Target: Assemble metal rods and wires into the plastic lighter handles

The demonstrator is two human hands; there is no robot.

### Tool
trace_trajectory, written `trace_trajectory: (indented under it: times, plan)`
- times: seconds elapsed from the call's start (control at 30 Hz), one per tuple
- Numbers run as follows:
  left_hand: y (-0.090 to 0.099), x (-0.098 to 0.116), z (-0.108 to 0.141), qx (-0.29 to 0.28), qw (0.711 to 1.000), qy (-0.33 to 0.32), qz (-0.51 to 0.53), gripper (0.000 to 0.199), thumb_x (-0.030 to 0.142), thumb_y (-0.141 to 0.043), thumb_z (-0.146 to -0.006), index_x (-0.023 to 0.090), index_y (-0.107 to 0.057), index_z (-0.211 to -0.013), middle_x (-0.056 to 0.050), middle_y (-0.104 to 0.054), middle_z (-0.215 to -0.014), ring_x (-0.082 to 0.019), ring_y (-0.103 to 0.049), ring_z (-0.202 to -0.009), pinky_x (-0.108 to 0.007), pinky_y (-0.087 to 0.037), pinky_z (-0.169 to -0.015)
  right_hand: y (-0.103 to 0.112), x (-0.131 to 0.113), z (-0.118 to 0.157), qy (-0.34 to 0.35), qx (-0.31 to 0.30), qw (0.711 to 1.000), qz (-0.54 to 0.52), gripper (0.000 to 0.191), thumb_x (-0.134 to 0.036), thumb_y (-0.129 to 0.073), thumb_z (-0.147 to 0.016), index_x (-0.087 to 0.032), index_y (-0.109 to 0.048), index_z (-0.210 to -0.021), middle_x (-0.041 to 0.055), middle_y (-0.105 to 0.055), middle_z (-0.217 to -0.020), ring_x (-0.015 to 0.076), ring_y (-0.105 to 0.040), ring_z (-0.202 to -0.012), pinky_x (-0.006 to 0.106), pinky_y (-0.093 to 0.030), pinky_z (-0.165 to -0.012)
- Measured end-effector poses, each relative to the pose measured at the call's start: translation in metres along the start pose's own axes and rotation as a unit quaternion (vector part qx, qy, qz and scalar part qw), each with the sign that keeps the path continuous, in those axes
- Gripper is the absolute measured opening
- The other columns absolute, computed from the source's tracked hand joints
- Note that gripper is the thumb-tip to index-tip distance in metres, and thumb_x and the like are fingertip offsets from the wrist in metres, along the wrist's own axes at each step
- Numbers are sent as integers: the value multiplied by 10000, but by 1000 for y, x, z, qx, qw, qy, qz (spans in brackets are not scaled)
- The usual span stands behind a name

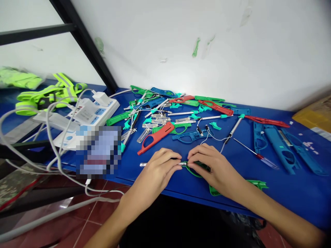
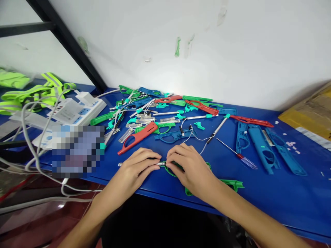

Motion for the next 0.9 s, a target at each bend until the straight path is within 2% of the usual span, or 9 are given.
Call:
trace_trajectory:
  times: [0.1, 0.2, 0.3, 0.4, 0.5, 0.6, 0.67, 0.8, 0.9]
  plan:
    - [0, 0, 0, 2, 1000, -5, -19, 103, 168, -665, -1093, 172, -752, -1147, -75, -795, -1211, -247, -702, -1102, -416, -558, -958, -1, 2, 0, 4, -1, 1000, -18, 184, -219, -599, -1122, -239, -746, -1014, 28, -763, -1117, 190, -674, -986, 375, -479, -887]
    - [0, -1, 0, 6, 1000, -4, -20, 95, 182, -671, -1094, 179, -754, -1140, -64, -796, -1200, -238, -702, -1092, -412, -548, -955, -1, 3, 3, 19, 14, 1000, 7, 183, -229, -617, -1117, -247, -772, -1024, 30, -769, -1108, 191, -673, -970, 367, -484, -862]
    - [0, -2, 1, 1, 1000, 4, -12, 100, 196, -671, -1099, 186, -760, -1144, -50, -790, -1201, -226, -693, -1107, -407, -538, -975, 2, -2, 13, 64, 39, 995, 69, 184, -226, -614, -1118, -242, -796, -1095, 54, -775, -1156, 207, -680, -1029, 378, -504, -902]
    - [0, -2, 1, -1, 1000, 5, -9, 96, 200, -674, -1099, 184, -759, -1139, -43, -786, -1205, -216, -685, -1109, -403, -532, -983, 2, -8, 25, 89, 49, 984, 144, 244, -180, -590, -1114, -229, -785, -1253, 107, -745, -1260, 235, -667, -1106, 400, -528, -947]
    - [0, -1, 1, 0, 1000, 3, -11, 90, 214, -683, -1096, 186, -757, -1140, -42, -783, -1209, -213, -684, -1116, -399, -527, -986, 0, -13, 35, 109, 55, 966, 227, 387, -55, -486, -1090, -193, -748, -1340, 120, -733, -1214, 254, -647, -1064, 423, -529, -928]
    - [-1, -1, 2, 0, 1000, 3, -13, 91, 214, -680, -1098, 194, -753, -1149, -40, -779, -1211, -211, -686, -1120, -398, -520, -998, -4, -18, 39, 134, 54, 950, 278, 451, 6, -412, -1065, -143, -717, -1362, 114, -733, -1186, 279, -625, -1120, 491, -487, -1063]
    - [-2, -1, 2, 2, 1000, 3, -15, 90, 207, -678, -1099, 195, -753, -1147, -43, -778, -1211, -213, -688, -1121, -397, -519, -999, -6, -19, 39, 128, 55, 949, 284, 424, -9, -418, -1076, -133, -700, -1368, 121, -718, -1200, 285, -612, -1152, 498, -472, -1096]
    - [-2, 0, 1, 1, 1000, 3, -17, 95, 207, -681, -1096, 188, -760, -1145, -55, -779, -1213, -222, -694, -1122, -401, -524, -993, -8, -18, 39, 83, 45, 958, 271, 365, -49, -502, -1078, -175, -673, -1375, 132, -677, -1213, 283, -605, -1078, 447, -535, -940]
    - [-1, 0, 0, 1, 1000, 3, -23, 101, 213, -679, -1096, 181, -764, -1141, -57, -781, -1196, -225, -696, -1103, -408, -529, -980, -11, -17, 41, 59, 23, 958, 279, 415, -16, -531, -1040, -177, -650, -1404, 140, -664, -1234, 310, -612, -1095, 483, -567, -939]
Point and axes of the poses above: each hand's wrist, its own z-axis away from the middle knuckle, its own y-axis out of the back of the hand, x = y × z, the point moved 4 cm from there along -z, towards the middle knuckle
